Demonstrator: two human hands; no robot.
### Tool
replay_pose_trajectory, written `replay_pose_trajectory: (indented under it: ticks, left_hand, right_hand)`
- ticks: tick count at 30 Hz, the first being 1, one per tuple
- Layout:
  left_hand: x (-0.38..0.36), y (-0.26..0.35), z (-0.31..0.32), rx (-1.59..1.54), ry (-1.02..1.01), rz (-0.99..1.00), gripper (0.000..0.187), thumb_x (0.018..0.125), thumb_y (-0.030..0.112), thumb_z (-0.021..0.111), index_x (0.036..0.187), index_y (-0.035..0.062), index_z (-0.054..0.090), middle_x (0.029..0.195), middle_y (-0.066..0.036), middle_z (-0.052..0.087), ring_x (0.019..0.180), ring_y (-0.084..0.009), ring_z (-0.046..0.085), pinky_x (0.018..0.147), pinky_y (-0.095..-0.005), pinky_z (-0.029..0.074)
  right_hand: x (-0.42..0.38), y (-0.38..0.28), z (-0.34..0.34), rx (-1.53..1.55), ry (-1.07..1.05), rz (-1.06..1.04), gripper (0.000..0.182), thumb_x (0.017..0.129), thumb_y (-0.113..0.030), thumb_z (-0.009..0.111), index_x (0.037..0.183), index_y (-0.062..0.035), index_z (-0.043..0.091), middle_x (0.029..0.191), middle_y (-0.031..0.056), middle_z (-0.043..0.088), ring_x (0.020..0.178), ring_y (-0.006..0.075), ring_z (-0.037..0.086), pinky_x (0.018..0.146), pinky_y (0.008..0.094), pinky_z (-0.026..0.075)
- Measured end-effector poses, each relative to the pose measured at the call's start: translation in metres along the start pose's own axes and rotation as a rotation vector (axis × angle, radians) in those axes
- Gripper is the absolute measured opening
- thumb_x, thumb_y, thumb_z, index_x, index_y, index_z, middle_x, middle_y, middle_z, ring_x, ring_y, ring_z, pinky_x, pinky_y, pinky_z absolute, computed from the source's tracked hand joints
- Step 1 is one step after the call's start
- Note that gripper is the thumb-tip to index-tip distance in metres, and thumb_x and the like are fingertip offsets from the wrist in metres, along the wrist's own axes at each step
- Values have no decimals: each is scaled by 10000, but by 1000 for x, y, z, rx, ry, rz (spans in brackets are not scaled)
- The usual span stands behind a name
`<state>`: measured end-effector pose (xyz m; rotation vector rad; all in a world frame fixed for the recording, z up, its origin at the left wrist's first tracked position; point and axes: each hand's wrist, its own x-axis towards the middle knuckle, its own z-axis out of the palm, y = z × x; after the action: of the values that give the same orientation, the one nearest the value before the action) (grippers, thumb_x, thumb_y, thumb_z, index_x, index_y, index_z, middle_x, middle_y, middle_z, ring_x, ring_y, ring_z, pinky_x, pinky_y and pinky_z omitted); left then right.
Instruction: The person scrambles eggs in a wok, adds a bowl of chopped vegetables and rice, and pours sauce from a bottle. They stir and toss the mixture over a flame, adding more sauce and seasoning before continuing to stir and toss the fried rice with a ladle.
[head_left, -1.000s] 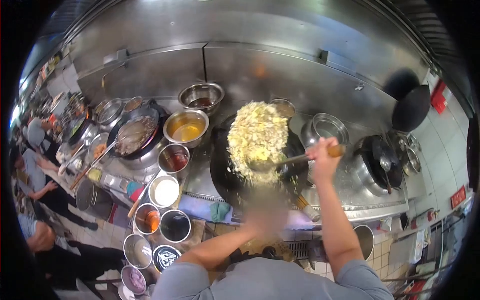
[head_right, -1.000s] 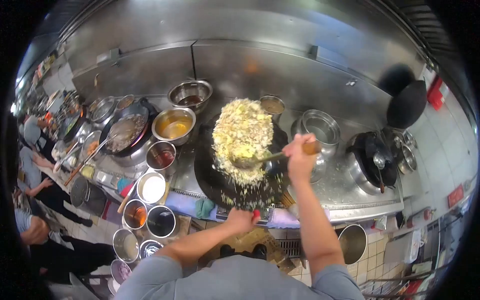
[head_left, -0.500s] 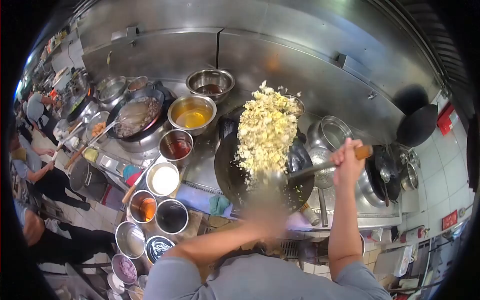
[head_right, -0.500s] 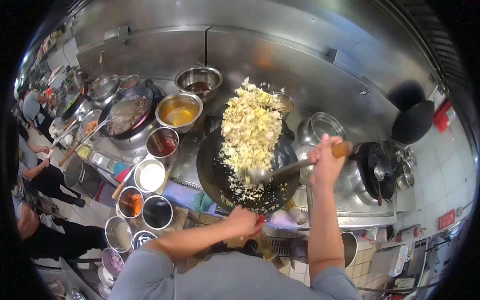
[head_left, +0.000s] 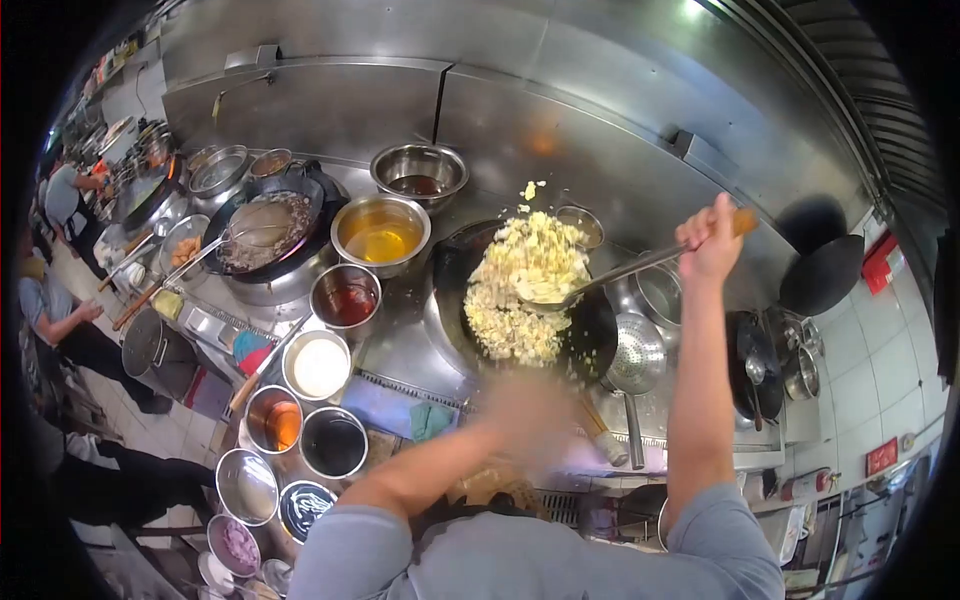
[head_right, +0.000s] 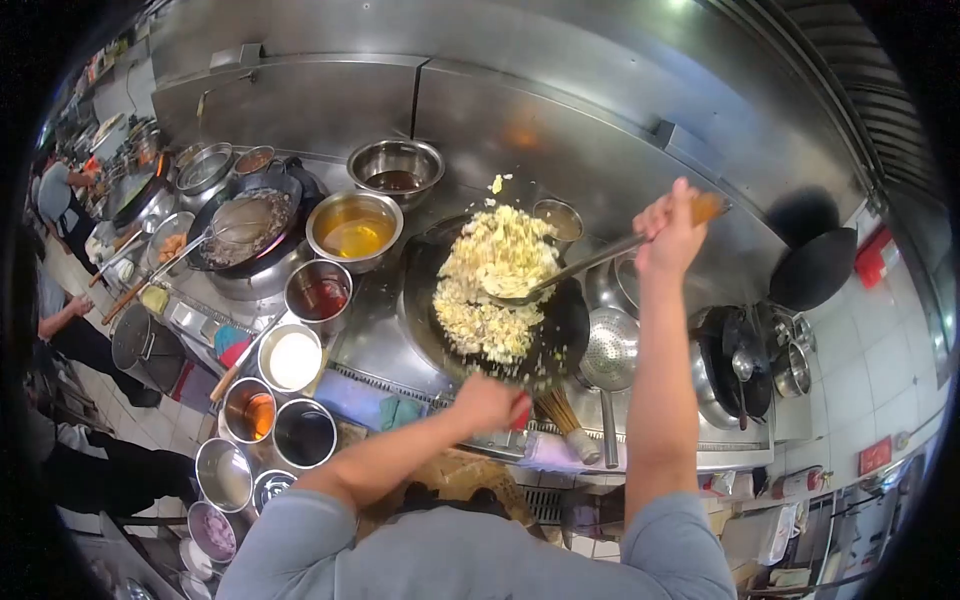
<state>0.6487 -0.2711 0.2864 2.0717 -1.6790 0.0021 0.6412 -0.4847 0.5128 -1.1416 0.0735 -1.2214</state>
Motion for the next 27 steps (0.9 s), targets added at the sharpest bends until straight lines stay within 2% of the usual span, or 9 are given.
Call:
replay_pose_trajectory:
  ticks: [5, 8, 9, 13, 16, 19, 23, 26, 27]
  left_hand:
    - [26, -41, 18, 56, 102, -75, 334, 872, 451, 553, 855, 135, 660, 765, -67, 656, 739, -274, 629, 775, -423, 401]
    - [21, -36, 25, -7, 237, -216, 335, 865, 446, 569, 924, 125, 645, 854, -69, 640, 848, -261, 617, 797, -417, 387]
    - [19, -35, 19, -62, 144, -236, 352, 864, 445, 571, 968, 115, 632, 895, -82, 624, 893, -263, 606, 777, -423, 395]
    - [27, -27, -8, -83, 67, -271, 363, 856, 454, 580, 942, 107, 644, 880, -85, 632, 877, -265, 610, 753, -426, 403]
    - [31, -27, -9, -26, 112, -202, 369, 844, 468, 590, 867, 107, 663, 811, -87, 644, 843, -258, 618, 719, -423, 411]
    - [38, -36, 10, 101, 144, -100, 387, 834, 492, 594, 790, 117, 675, 737, -87, 650, 776, -261, 628, 714, -413, 418]
    - [44, -36, 6, 84, 150, -116, 408, 837, 512, 581, 823, 123, 701, 709, -89, 653, 718, -265, 634, 699, -403, 416]
    - [46, -15, -16, 39, 29, -148, 432, 844, 527, 568, 857, 122, 718, 696, -100, 649, 697, -268, 634, 693, -401, 411]
    - [41, -25, 4, -5, 71, -155, 433, 843, 528, 569, 843, 120, 714, 690, -103, 647, 687, -272, 632, 693, -401, 414]
  right_hand:
    - [10, -21, 2, -30, -50, -143, 256, 940, -235, 573, 751, -128, 436, 514, -37, 360, 403, 90, 345, 420, 268, 323]
    - [3, 123, -22, -290, 120, -199, 181, 923, -125, 568, 777, -99, 465, 543, -11, 457, 431, 97, 459, 416, 249, 395]
    - [-12, 153, -48, -240, -55, 11, 205, 911, -136, 603, 762, -95, 469, 552, -15, 455, 419, 89, 434, 392, 250, 363]
    - [43, 94, -24, -279, 71, 80, 274, 912, -170, 626, 705, -113, 454, 518, -40, 417, 401, 78, 399, 377, 245, 327]
    - [29, 107, -54, -283, 150, -106, 285, 924, -155, 601, 694, -116, 437, 504, -34, 399, 396, 77, 380, 365, 250, 314]
    - [21, 145, -38, -114, -46, 170, 274, 921, -111, 598, 713, -105, 420, 526, -32, 389, 403, 66, 348, 364, 253, 300]
    - [25, 98, -2, -51, -159, 109, 227, 907, -101, 616, 781, -104, 428, 569, -37, 419, 415, 54, 366, 376, 235, 305]
    - [-10, 156, -22, -41, -186, 15, 241, 898, -90, 621, 764, -105, 422, 552, -40, 416, 440, 53, 411, 395, 224, 325]
    - [-8, 157, -26, -4, -262, 162, 257, 899, -129, 627, 712, -110, 451, 530, -42, 428, 455, 58, 440, 402, 221, 325]
